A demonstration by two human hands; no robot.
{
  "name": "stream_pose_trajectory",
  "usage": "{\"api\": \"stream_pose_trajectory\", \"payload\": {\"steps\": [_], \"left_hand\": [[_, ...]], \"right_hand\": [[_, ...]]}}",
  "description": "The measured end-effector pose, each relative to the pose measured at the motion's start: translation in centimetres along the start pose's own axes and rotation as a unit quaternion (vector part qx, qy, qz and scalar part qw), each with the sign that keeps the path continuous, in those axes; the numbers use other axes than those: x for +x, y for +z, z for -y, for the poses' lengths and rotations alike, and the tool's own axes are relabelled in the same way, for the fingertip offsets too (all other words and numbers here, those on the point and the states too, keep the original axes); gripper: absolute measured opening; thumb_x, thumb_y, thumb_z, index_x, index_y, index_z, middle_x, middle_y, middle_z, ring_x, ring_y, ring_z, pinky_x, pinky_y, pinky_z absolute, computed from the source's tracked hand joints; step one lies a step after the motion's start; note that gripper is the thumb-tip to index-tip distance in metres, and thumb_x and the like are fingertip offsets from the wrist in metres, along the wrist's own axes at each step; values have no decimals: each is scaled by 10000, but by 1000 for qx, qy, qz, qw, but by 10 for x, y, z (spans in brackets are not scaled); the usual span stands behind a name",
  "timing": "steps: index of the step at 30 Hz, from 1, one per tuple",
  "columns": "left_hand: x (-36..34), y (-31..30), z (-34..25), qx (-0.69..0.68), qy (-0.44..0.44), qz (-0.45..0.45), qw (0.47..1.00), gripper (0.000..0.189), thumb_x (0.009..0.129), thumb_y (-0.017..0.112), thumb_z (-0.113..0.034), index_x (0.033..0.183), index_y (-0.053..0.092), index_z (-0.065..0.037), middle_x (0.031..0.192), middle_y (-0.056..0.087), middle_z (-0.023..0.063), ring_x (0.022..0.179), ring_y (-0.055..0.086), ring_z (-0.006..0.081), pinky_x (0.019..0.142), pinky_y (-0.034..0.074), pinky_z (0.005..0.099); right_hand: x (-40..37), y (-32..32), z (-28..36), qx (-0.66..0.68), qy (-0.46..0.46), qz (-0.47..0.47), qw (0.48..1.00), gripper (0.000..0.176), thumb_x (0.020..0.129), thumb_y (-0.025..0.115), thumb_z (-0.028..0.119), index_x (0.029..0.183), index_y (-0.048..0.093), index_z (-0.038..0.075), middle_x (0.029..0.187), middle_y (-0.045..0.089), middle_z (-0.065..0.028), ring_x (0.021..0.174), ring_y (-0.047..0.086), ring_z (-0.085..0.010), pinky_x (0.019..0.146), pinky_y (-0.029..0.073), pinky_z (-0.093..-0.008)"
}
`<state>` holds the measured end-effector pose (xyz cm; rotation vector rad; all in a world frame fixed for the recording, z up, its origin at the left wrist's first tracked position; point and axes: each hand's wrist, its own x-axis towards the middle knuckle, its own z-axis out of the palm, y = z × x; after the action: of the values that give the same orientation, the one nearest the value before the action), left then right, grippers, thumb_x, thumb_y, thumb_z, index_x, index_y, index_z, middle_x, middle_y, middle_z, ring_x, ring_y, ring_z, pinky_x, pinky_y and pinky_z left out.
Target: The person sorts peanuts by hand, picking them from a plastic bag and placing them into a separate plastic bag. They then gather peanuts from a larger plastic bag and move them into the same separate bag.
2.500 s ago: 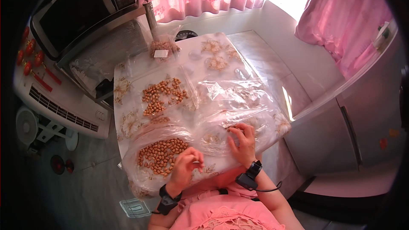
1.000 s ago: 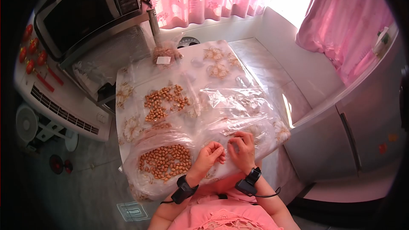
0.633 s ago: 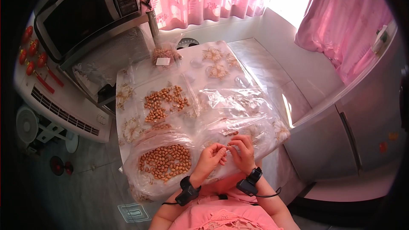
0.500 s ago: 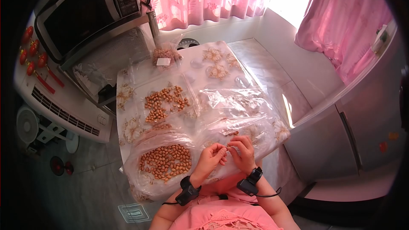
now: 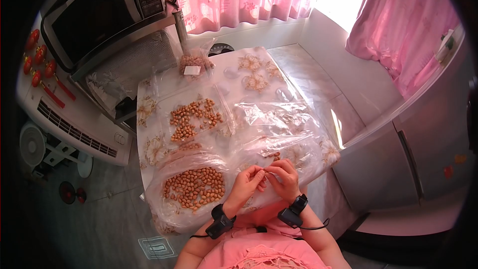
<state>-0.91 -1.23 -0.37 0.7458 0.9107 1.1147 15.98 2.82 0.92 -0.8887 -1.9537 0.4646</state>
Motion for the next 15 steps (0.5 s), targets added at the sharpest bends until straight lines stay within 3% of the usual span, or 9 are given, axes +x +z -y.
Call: {"api": "stream_pose_trajectory", "payload": {"steps": [15], "left_hand": [[0,0,-2,4,2,1,1000,187,1054,574,-174,1121,615,-4,901,662,29,747,629,82,630,525,213]], "right_hand": [[0,-2,2,4,3,12,1000,274,723,790,-4,983,738,63,927,665,-91,840,634,-279,742,514,-370]]}}
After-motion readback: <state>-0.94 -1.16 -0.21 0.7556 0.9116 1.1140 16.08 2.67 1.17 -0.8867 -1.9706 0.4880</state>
